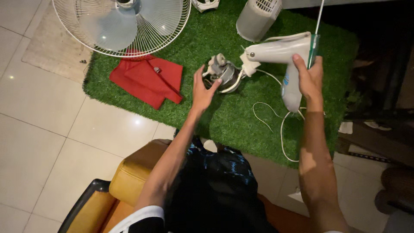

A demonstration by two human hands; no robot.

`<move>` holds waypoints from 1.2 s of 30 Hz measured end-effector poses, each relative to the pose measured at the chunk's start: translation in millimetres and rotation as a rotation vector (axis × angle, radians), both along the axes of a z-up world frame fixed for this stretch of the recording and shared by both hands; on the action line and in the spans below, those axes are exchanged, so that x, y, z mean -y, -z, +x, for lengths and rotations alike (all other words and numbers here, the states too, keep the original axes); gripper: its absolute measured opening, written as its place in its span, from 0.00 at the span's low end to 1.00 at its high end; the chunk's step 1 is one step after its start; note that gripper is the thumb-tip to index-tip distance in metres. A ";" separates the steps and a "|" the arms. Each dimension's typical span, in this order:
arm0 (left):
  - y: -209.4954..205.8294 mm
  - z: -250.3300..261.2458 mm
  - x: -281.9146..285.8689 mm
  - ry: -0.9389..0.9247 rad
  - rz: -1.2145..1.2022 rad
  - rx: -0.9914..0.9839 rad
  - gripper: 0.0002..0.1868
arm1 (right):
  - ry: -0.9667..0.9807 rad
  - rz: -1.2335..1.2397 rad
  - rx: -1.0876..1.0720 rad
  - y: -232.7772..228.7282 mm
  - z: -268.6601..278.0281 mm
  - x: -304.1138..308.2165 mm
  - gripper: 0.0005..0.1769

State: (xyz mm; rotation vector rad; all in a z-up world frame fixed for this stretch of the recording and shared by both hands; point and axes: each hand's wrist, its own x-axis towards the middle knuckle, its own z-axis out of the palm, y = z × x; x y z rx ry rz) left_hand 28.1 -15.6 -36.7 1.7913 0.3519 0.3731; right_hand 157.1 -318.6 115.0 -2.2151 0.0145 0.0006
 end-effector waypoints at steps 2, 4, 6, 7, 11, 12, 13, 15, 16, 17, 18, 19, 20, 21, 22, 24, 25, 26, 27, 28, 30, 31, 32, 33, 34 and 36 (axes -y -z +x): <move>2.4 13.1 -0.3 0.043 -0.059 -0.073 0.51 | 0.051 0.051 -0.068 12.7 0.7 12.3 0.45; 2.0 31.1 -1.7 0.076 -0.059 -0.061 0.51 | 0.077 0.101 -0.064 30.0 0.8 27.5 0.47; 1.2 46.1 0.3 0.102 -0.005 0.033 0.50 | 0.084 0.146 0.009 52.3 0.3 43.3 0.49; 0.5 52.6 1.3 0.123 -0.025 0.000 0.52 | 0.108 0.144 0.035 64.1 1.6 49.6 0.51; -0.5 75.4 12.4 0.209 0.017 -0.046 0.60 | 0.215 0.164 0.026 95.1 0.9 76.2 0.56; -0.6 78.4 16.0 0.228 0.058 -0.035 0.63 | 0.241 0.178 -0.004 99.1 -2.2 77.9 0.56; -0.4 79.6 21.6 0.224 0.065 0.009 0.67 | 0.235 0.219 0.006 101.7 -5.7 78.0 0.50; -1.2 78.1 38.9 0.218 0.079 0.097 0.75 | 0.222 0.301 0.028 101.3 -14.9 75.9 0.39; -2.3 75.8 47.6 0.193 0.077 0.106 0.77 | 0.241 0.335 0.013 98.6 -20.3 73.4 0.38; -3.8 73.0 55.5 0.166 0.077 0.114 0.78 | 0.259 0.370 -0.002 96.4 -24.7 69.9 0.37; -5.9 72.1 61.5 0.139 0.076 0.123 0.80 | 0.276 0.406 -0.017 92.9 -27.1 67.3 0.36; -8.6 71.6 66.5 0.127 0.067 0.082 0.79 | 0.272 0.387 -0.032 87.9 -29.8 66.5 0.36; -11.7 71.3 70.8 0.116 0.058 0.040 0.78 | 0.269 0.369 -0.046 82.8 -32.1 65.8 0.35; -15.4 73.8 75.2 0.106 0.047 0.002 0.77 | 0.266 0.349 -0.057 76.8 -32.7 66.6 0.34; -18.9 76.6 77.1 0.111 0.082 -0.063 0.76 | 0.247 0.337 -0.064 71.2 -32.5 67.2 0.34; -24.1 79.1 77.2 0.121 0.149 -0.197 0.76 | 0.208 0.309 -0.082 61.0 -32.8 69.0 0.34; -26.5 80.1 75.6 0.129 0.177 -0.188 0.75 | 0.218 0.305 -0.110 56.9 -31.8 69.4 0.34; -28.4 80.4 74.3 0.138 0.205 -0.179 0.74 | 0.227 0.301 -0.138 52.8 -31.3 71.6 0.35; -29.1 80.3 73.3 0.146 0.232 -0.174 0.73 | 0.237 0.296 -0.170 51.4 -31.2 72.4 0.37; -29.5 81.3 72.3 0.141 0.243 -0.144 0.71 | 0.194 0.301 -0.155 50.6 -27.8 73.4 0.37; -29.9 80.1 71.1 0.132 0.264 -0.091 0.68 | 0.112 0.308 -0.129 46.9 -19.6 81.9 0.37; -30.4 81.0 71.2 0.145 0.261 -0.111 0.67 | 0.099 0.259 -0.139 45.0 -16.2 88.0 0.37; -31.2 82.0 70.5 0.158 0.259 -0.130 0.66 | 0.086 0.210 -0.148 43.7 -13.2 93.6 0.37; -32.6 83.0 69.7 0.170 0.256 -0.149 0.65 | 0.072 0.162 -0.157 43.9 -11.4 96.5 0.37; -34.2 83.9 69.3 0.178 0.257 -0.163 0.65 | 0.074 0.175 -0.167 45.0 -10.5 98.0 0.36; -37.8 85.0 69.1 0.192 0.258 -0.191 0.64 | 0.077 0.199 -0.189 46.7 -10.0 100.2 0.36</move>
